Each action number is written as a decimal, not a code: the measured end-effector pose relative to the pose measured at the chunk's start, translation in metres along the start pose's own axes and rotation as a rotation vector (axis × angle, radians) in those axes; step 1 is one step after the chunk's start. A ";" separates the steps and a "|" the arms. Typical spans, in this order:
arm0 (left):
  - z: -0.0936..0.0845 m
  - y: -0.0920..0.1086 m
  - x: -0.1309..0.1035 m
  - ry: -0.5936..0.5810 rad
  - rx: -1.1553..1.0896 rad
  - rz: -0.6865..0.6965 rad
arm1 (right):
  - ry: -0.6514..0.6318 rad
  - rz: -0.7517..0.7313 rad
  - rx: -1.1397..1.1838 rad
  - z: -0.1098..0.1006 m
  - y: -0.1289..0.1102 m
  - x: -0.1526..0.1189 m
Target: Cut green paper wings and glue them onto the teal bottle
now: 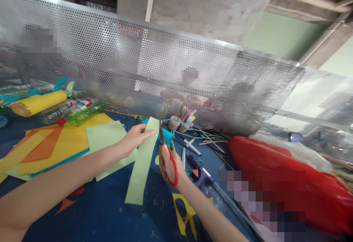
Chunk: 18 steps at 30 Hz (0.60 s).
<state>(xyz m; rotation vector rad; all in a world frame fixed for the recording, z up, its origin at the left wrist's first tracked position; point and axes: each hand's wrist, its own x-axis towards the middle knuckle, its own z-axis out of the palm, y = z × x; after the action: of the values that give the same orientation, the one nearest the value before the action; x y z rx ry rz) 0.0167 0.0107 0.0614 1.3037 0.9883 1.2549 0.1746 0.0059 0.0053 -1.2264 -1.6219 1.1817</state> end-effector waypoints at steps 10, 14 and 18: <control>-0.020 -0.003 0.014 0.079 0.233 0.087 | 0.004 0.045 -0.039 -0.005 -0.011 -0.001; -0.022 -0.002 0.014 0.297 0.632 0.407 | 0.017 0.065 -0.028 -0.003 -0.010 0.000; -0.006 0.002 -0.002 0.272 0.790 0.562 | 0.026 0.046 -0.068 -0.003 -0.006 0.001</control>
<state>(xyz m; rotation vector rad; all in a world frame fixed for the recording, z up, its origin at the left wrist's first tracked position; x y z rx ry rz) 0.0103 0.0088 0.0630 2.1680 1.4578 1.5545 0.1759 0.0069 0.0123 -1.3227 -1.6341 1.1428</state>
